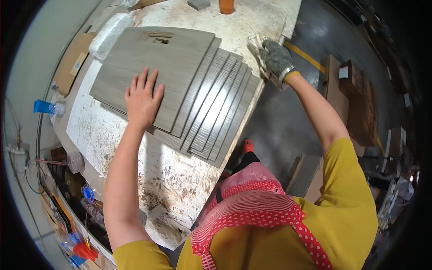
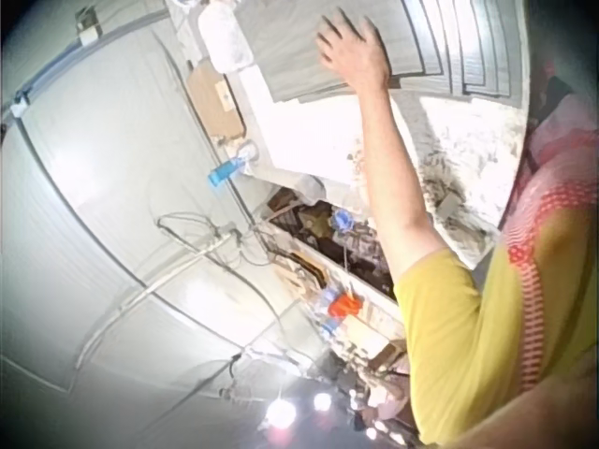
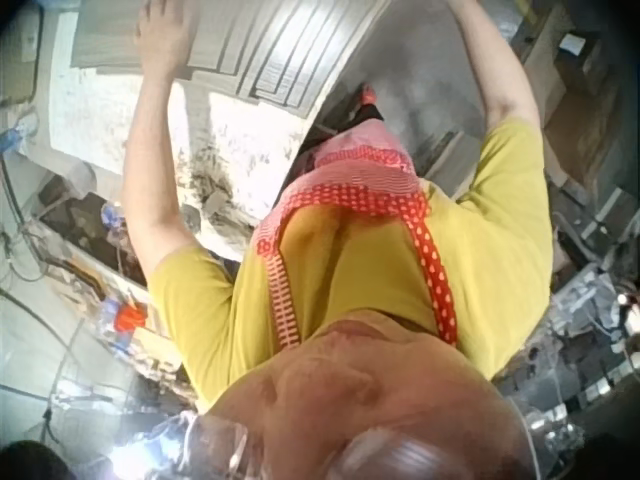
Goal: The worker is polishing and cleaning grooves of wooden furniture panels using a rag and a sanding block.
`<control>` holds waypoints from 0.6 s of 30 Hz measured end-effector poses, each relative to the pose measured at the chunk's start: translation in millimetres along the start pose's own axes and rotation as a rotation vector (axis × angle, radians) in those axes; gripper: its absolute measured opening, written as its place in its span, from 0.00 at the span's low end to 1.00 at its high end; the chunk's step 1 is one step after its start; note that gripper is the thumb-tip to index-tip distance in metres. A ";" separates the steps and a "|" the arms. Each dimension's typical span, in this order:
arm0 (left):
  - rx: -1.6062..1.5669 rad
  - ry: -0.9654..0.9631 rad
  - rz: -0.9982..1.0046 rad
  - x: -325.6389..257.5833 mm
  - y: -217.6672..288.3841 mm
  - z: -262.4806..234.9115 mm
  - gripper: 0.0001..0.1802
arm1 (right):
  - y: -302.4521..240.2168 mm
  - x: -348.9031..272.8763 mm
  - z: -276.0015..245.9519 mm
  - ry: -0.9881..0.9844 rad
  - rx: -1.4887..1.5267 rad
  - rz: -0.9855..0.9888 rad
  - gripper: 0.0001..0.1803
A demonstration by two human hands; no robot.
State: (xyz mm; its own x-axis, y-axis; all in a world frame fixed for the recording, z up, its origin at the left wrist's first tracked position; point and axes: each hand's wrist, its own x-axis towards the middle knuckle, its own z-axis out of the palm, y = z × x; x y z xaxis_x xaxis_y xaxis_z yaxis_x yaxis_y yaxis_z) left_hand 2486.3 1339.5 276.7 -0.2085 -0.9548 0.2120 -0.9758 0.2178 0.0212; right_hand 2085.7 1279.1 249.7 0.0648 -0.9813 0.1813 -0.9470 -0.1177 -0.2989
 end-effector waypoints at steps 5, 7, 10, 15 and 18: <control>0.005 -0.006 -0.032 -2.9 2.6 -9.4 0.28 | 14.0 10.4 14.0 0.075 -0.072 -0.286 0.23; -0.003 -0.025 -0.039 -4.4 -3.2 -6.0 0.28 | 17.1 40.1 0.6 -0.131 0.018 -0.141 0.23; -0.018 -0.045 -0.089 -2.8 4.2 -11.4 0.28 | 35.9 83.6 -15.4 -0.147 -0.150 -0.352 0.19; -0.048 -0.060 -0.129 -12.0 2.2 -19.6 0.27 | 4.2 157.3 -47.8 -0.206 -0.334 -0.485 0.19; -0.221 0.154 -0.396 -27.6 3.1 -17.7 0.26 | -35.0 167.4 -66.2 -0.057 -0.243 -0.773 0.19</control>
State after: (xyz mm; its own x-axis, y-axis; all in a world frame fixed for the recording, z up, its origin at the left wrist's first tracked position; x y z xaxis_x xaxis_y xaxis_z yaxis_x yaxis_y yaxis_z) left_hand 2490.3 1370.1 288.3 0.2050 -0.9356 0.2874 -0.9372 -0.1029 0.3333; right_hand 2108.8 1129.0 352.6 0.7386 -0.6428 0.2029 -0.6691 -0.7359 0.1042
